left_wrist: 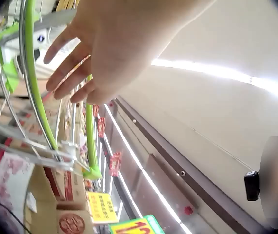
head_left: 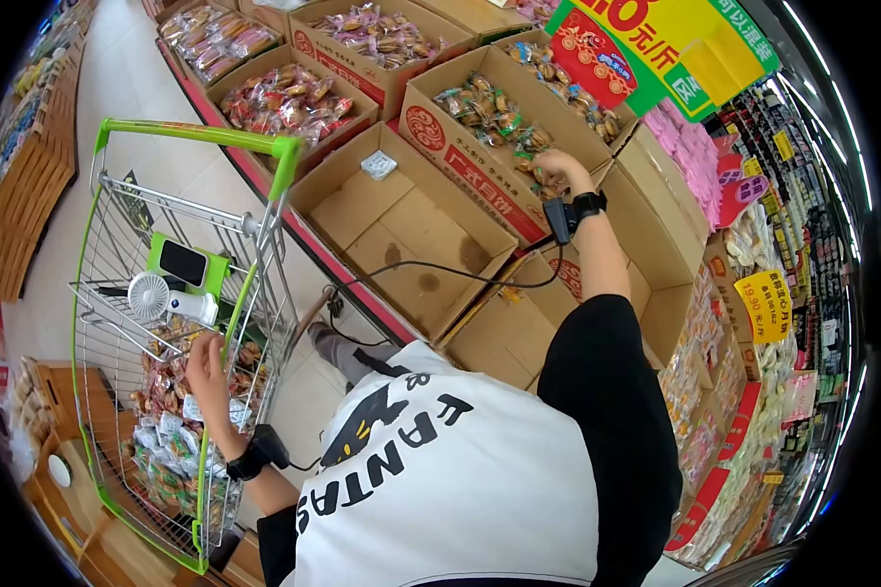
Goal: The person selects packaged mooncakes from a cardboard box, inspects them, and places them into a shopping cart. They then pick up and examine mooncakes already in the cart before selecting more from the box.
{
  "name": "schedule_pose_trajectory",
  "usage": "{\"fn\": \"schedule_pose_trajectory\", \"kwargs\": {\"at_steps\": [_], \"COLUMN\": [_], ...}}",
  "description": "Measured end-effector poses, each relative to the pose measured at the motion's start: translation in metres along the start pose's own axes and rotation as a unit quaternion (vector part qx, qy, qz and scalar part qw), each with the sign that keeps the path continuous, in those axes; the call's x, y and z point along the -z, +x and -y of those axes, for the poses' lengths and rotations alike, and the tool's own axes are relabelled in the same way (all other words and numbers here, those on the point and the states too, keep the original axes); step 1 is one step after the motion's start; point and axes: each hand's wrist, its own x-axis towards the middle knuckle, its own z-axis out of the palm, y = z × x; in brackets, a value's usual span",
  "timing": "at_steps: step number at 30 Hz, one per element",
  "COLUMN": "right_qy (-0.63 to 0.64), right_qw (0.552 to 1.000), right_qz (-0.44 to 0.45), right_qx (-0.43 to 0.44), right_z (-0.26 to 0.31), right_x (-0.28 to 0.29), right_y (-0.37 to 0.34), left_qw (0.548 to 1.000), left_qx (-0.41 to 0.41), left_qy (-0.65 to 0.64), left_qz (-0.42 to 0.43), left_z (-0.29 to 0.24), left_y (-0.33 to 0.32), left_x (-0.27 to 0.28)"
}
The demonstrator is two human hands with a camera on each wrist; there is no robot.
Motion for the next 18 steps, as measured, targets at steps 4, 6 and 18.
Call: {"fn": "schedule_pose_trajectory", "kwargs": {"at_steps": [4, 6, 18], "right_qy": [0.014, -0.008, -0.026], "right_qw": [0.992, 0.981, 0.994], "right_qz": [0.091, 0.149, 0.087], "right_qx": [-0.083, -0.121, -0.061], "right_z": [-0.012, -0.027, -0.07], "right_x": [-0.01, -0.016, -0.042], "right_y": [0.014, 0.047, 0.103], "left_qw": [0.997, 0.987, 0.891], "left_qx": [-0.058, -0.067, -0.227], "left_qy": [-0.011, -0.066, -0.078], "left_qz": [0.049, 0.134, 0.386], "left_z": [-0.047, -0.055, -0.135], "left_y": [0.014, 0.024, 0.069], "left_x": [-0.043, -0.068, -0.22]}}
